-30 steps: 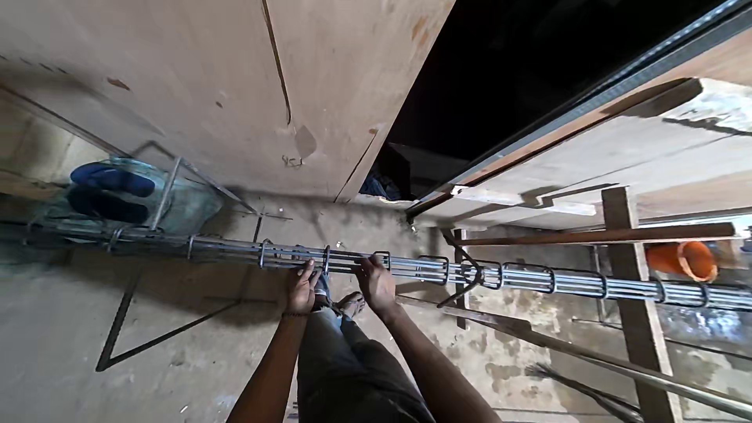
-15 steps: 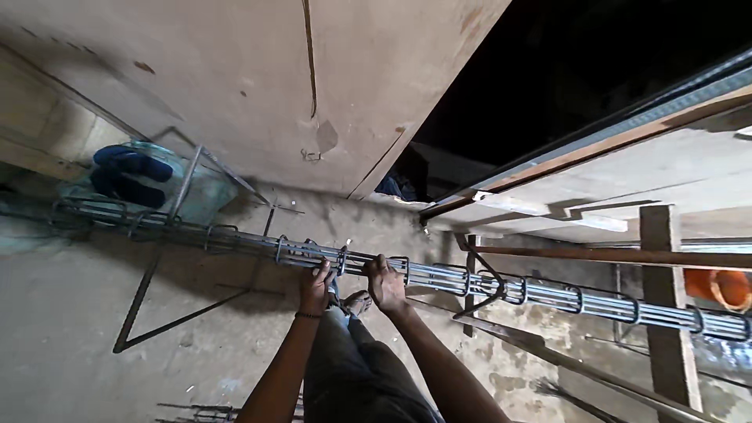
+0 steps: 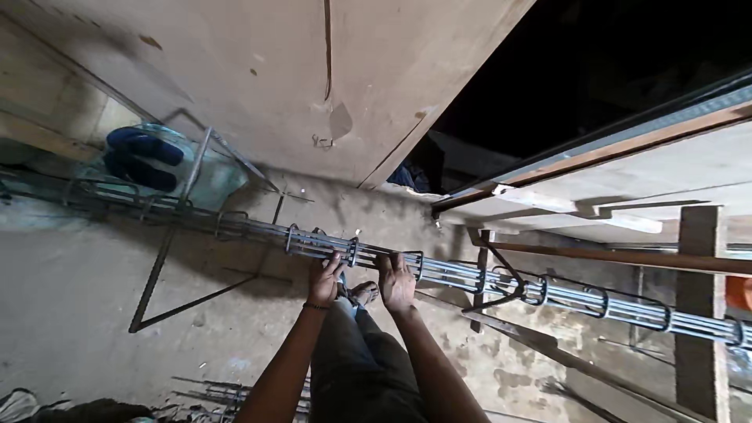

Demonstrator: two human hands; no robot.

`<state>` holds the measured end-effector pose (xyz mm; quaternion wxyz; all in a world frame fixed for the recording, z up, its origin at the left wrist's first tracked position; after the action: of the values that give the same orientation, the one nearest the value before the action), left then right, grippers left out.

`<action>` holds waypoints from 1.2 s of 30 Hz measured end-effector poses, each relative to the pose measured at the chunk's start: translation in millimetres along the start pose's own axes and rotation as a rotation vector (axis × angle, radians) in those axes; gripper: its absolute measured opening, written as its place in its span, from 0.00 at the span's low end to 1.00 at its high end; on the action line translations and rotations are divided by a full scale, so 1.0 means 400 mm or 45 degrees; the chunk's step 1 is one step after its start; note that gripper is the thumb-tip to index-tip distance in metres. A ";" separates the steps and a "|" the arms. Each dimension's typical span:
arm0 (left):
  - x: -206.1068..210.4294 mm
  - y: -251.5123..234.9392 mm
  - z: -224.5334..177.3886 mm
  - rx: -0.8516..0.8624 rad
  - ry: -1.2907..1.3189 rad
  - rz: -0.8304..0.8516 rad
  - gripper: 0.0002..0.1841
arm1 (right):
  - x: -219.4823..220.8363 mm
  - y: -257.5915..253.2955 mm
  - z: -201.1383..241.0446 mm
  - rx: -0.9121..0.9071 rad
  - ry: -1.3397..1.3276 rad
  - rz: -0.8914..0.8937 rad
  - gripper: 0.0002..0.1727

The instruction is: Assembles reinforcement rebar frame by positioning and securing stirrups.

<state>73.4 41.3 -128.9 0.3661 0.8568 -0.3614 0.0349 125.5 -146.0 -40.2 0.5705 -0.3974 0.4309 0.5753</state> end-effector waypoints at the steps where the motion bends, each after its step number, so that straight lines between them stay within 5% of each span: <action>1: 0.000 -0.001 -0.001 -0.004 0.000 -0.005 0.20 | -0.003 0.000 -0.006 0.051 -0.033 0.003 0.13; 8: 0.012 0.012 -0.009 0.019 -0.090 -0.063 0.24 | -0.032 0.008 -0.005 0.264 -0.043 0.371 0.26; 12: 0.014 0.008 -0.006 0.049 -0.126 -0.068 0.21 | -0.075 0.109 0.011 0.152 -0.544 0.280 0.15; 18: 0.004 0.011 -0.027 0.067 -0.376 -0.040 0.23 | 0.099 0.233 -0.033 0.556 -1.381 0.647 0.13; 22: 0.003 0.007 -0.051 0.171 -0.639 -0.020 0.20 | 0.219 0.246 -0.059 0.860 -1.517 0.834 0.13; 36: 0.002 0.021 -0.045 0.072 -0.576 -0.094 0.18 | 0.382 0.216 0.031 1.148 -2.148 0.835 0.10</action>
<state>72.4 48.5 -110.7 0.2526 0.8654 -0.4016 -0.1612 34.4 -84.4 -177.9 0.5995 0.5296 0.1522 0.5805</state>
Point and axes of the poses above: each hand's wrist, its own y-axis away from the middle knuckle, its own x-axis out of the palm, z = x × y, the point moved 10 cm from there along -y, towards the middle knuckle, and after that the axes turned 10 degrees about x, right-handed, at the moved point
